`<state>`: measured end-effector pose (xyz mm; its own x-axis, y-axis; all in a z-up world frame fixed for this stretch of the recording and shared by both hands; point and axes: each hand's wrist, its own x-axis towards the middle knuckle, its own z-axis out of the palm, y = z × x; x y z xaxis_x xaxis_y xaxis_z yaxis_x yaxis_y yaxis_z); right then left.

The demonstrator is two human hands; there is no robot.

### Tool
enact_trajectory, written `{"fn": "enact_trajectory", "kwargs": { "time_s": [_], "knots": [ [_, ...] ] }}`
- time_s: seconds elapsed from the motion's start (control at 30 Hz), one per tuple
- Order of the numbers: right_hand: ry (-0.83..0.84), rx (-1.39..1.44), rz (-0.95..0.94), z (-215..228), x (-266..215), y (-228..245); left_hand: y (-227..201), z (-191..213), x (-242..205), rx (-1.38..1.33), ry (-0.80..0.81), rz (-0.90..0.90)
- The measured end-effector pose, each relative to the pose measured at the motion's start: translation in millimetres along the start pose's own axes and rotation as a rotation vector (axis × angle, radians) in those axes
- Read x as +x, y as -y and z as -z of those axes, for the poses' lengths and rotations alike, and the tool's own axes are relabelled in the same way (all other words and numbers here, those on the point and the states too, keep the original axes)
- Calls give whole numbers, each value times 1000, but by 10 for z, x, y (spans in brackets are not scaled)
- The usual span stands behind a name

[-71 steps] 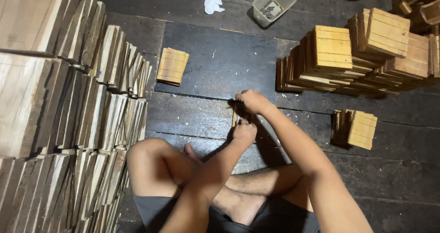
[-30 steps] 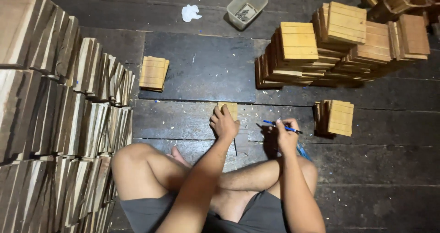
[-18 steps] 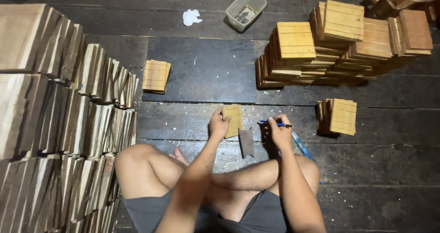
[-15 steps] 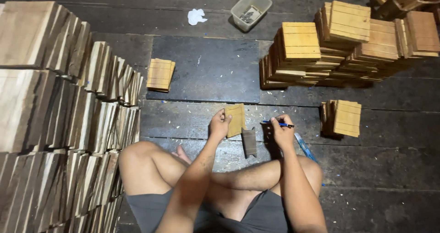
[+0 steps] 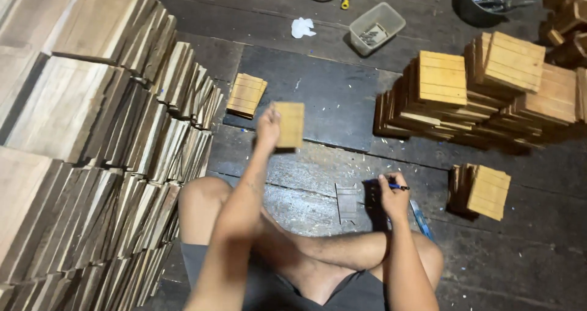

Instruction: The person sits on the floor and uses a pen to draw lines on small wooden blocks. They handle the blocks one at a time, marking them and then placing them into a separate stack.

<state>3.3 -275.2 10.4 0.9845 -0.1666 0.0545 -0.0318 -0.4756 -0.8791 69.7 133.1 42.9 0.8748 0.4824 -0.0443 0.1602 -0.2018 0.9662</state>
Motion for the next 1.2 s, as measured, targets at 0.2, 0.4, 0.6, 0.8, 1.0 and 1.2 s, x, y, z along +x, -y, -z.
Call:
{"fn": "enact_trajectory", "kwargs": {
  "time_s": [0.2,0.4,0.6,0.8,1.0,1.2],
  "knots": [
    [13,-4,-24,36,-38,119,216,637,1242,400,-129,-72],
    [13,18,-34,108,-60,206,-75,837,1047,730,59,285],
    [-132,436,-60,719,-11,252,-573,768,685,798,177,303],
    [-612,-479,245,2048,322,-165,-354,713,915,944,145,252],
    [-410,-852,-328,2327,323,88,-307,-127,143,1093,116,-181],
    [-139,-840,-505,2268,363,-162,-645,-1149,-1908,933,824,-341]
  ]
}}
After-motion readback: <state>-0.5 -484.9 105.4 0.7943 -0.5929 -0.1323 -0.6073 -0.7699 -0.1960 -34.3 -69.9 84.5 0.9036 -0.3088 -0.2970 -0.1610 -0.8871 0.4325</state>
